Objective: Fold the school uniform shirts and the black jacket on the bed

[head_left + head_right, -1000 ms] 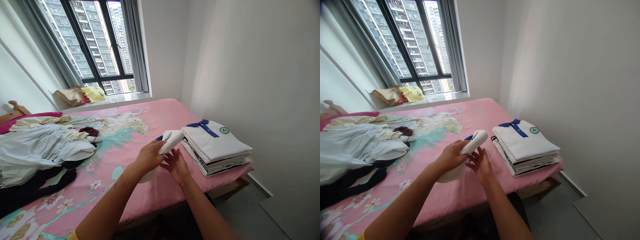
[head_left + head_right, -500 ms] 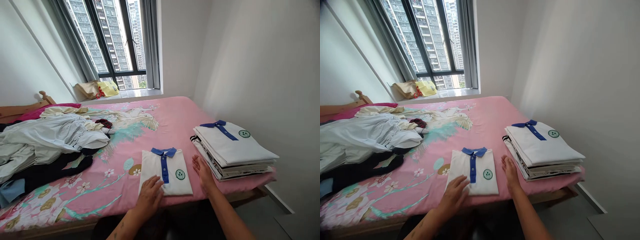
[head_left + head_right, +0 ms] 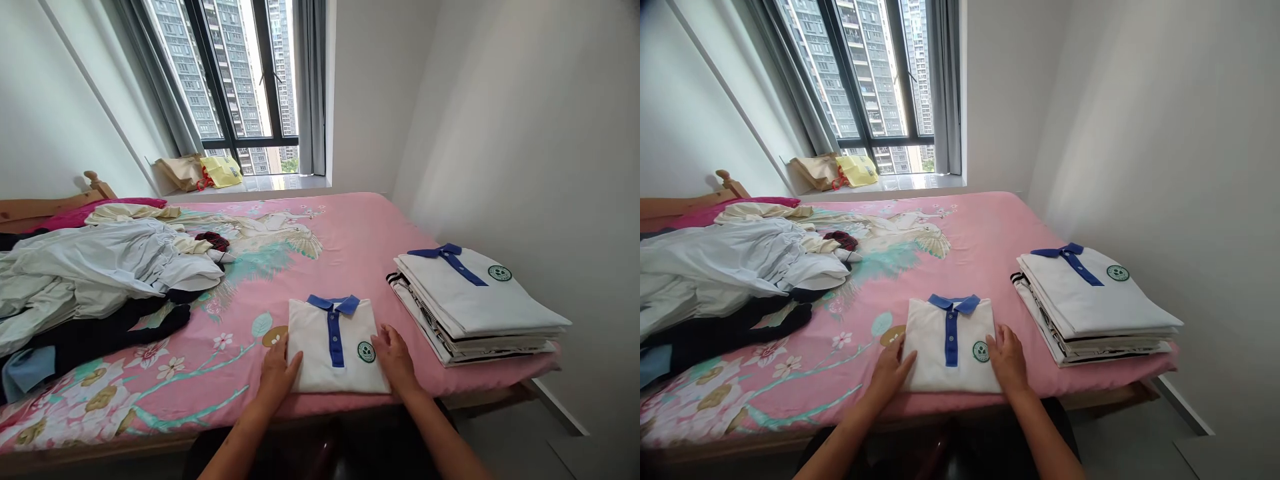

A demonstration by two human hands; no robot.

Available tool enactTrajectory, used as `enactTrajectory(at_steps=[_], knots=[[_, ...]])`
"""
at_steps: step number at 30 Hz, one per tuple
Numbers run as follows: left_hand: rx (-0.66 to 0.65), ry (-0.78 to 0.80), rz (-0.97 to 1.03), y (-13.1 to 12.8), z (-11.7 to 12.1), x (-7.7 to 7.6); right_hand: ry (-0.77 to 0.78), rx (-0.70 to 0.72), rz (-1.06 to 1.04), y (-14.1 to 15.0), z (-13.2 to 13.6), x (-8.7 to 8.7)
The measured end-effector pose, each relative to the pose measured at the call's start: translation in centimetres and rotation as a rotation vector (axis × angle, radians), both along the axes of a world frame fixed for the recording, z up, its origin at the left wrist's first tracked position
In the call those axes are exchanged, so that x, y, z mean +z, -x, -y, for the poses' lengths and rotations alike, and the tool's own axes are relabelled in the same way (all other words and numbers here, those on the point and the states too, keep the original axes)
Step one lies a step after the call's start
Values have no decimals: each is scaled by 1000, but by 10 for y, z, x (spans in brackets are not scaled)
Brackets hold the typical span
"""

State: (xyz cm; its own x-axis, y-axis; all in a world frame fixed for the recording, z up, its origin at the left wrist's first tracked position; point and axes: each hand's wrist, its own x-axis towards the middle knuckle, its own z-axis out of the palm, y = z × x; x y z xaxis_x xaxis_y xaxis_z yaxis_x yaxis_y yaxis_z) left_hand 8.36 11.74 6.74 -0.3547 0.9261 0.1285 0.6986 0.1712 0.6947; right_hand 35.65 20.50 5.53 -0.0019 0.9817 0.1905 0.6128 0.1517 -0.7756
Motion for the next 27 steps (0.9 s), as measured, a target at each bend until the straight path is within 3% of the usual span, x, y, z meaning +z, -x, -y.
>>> enactTrajectory(at_steps=[3, 7, 12, 17, 21, 27], knots=[[20, 130, 221, 12, 2, 10, 269, 35, 51, -19, 7, 5], [-25, 248, 342, 18, 7, 15, 399, 67, 94, -29, 18, 7], [17, 310, 506, 16, 12, 23, 429, 126, 44, -29, 14, 3], [76, 335, 694, 14, 18, 27, 465, 147, -310, -24, 19, -3], [13, 384, 753, 12, 17, 32, 582, 159, -465, -17, 23, 5], [-91, 364, 772, 8, 24, 44, 440, 158, -485, -14, 32, 15]])
